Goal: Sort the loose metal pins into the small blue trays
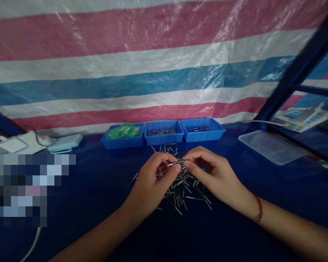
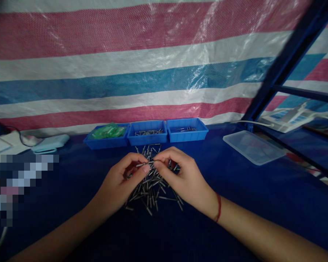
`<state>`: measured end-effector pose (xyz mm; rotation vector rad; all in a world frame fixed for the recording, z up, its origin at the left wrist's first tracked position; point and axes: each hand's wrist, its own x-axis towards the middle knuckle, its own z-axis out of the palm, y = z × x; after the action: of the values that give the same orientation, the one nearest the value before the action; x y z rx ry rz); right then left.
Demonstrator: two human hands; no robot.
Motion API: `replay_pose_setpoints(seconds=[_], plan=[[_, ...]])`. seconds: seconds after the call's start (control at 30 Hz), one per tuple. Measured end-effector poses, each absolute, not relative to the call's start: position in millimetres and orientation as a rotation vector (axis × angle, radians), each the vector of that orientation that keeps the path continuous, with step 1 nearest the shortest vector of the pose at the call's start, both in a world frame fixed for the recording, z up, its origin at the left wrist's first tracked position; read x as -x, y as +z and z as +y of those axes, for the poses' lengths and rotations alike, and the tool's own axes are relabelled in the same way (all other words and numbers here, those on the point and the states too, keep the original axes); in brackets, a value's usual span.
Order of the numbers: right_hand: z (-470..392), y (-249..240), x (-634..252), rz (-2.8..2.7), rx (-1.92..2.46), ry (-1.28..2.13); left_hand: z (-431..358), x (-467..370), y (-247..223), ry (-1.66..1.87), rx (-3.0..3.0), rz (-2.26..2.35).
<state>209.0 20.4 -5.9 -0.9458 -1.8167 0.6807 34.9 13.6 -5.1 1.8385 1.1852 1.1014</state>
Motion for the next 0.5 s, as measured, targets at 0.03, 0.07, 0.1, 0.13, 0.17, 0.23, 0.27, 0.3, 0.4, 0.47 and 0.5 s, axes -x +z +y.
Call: replay_pose_setpoints(seconds=[0.03, 0.07, 0.1, 0.13, 0.17, 0.23, 0.27, 0.3, 0.4, 0.47, 0.5], plan=[[21.7, -7.2, -208.7, -1.826, 0.948, 0.687, 13.6, -35.0, -4.5, 1.117, -1.843, 1.183], [22.6, -8.7, -208.2, -1.834, 0.947, 0.694, 13.6, -35.1, -4.1, 1.130, -1.847, 1.183], [23.2, -10.2, -207.4, -1.841, 0.944, 0.701, 13.5, -35.2, -3.9, 1.135, -1.853, 1.182], [23.4, -11.8, -206.4, -1.850, 0.939, 0.711, 13.5, -35.4, -4.0, 1.139, -1.859, 1.181], [23.1, -13.2, -205.2, -1.860, 0.932, 0.724, 13.3, -35.6, -4.4, 1.141, -1.866, 1.177], [21.5, -15.1, -202.9, -1.893, 0.908, 0.766, 13.1, -35.8, -5.7, 1.142, -1.880, 1.170], [20.7, -15.3, -202.1, -1.912, 0.897, 0.782, 13.1, -35.8, -6.7, 1.147, -1.882, 1.170], [20.3, -15.1, -201.8, -1.922, 0.896, 0.776, 13.3, -35.6, -7.8, 1.158, -1.876, 1.177], [25.5, -12.2, -206.5, -1.874, 0.986, 0.600, 15.9, -33.6, -11.6, 1.209, -1.831, 1.234], [36.8, -9.7, -215.8, -1.773, 1.096, 0.379, 19.3, -31.1, -13.4, 1.230, -1.818, 1.272], [44.9, -8.6, -222.2, -1.720, 1.153, 0.269, 21.0, -29.7, -13.9, 1.228, -1.823, 1.286]])
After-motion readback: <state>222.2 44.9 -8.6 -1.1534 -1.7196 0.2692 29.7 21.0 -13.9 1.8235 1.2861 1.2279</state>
